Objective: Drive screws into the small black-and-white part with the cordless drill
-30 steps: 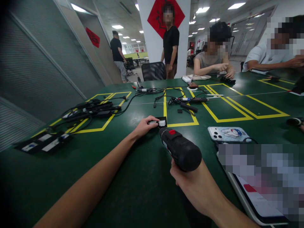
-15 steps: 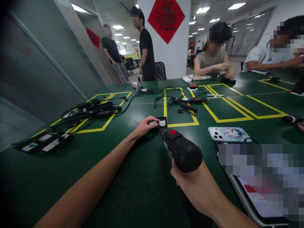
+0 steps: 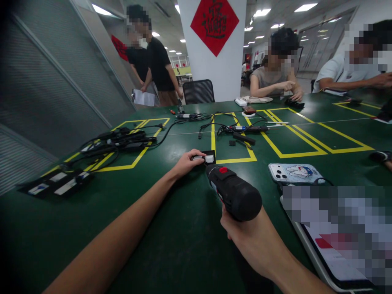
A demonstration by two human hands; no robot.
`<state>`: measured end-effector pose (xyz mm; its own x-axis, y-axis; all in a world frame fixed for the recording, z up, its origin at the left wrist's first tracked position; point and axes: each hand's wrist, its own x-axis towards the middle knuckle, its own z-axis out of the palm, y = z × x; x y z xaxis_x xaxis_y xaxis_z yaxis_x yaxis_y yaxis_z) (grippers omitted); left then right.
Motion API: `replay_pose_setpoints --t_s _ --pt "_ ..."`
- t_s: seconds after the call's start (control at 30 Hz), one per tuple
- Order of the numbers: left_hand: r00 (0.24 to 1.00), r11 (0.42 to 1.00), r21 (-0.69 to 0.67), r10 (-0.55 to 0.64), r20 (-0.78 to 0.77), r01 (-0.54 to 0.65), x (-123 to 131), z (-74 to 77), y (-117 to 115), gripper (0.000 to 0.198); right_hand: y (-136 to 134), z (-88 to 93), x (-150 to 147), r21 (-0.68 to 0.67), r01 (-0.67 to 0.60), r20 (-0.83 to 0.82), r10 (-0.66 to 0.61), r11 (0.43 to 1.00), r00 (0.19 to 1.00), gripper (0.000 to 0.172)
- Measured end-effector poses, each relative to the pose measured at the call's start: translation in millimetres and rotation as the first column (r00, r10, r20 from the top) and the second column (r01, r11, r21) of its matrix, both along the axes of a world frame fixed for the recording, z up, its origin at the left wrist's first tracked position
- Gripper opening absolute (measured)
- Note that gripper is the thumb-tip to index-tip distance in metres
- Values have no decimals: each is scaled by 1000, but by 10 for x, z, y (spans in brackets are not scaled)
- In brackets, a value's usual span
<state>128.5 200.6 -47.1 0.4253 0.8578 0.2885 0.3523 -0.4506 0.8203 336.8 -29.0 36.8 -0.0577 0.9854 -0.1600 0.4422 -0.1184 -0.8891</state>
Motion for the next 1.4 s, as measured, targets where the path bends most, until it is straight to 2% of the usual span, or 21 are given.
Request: replay_pose_setpoints --t_s 0.27,0.4,0.67,1.17,1.4 --pt "1000 1000 4 -5 2 5 4 7 0 26 -6 11 -11 -45 11 -17 -12 999 1000 17" --pt "1000 1000 1 -13 0 13 3 9 -4 27 -7 43 -21 -27 41 -14 -41 999 999 16" --pt "1000 1000 -2 -15 -3 15 -4 15 -11 27 4 20 2 -38 4 -30 -5 999 1000 18" --pt "1000 1000 -3 -11 -12 11 2 22 -10 27 -1 -2 8 -79 16 -61 -20 997 998 15" --pt "1000 1000 -13 -13 -20 13 5 47 -26 27 -10 131 -26 -41 31 -32 -32 999 999 13"
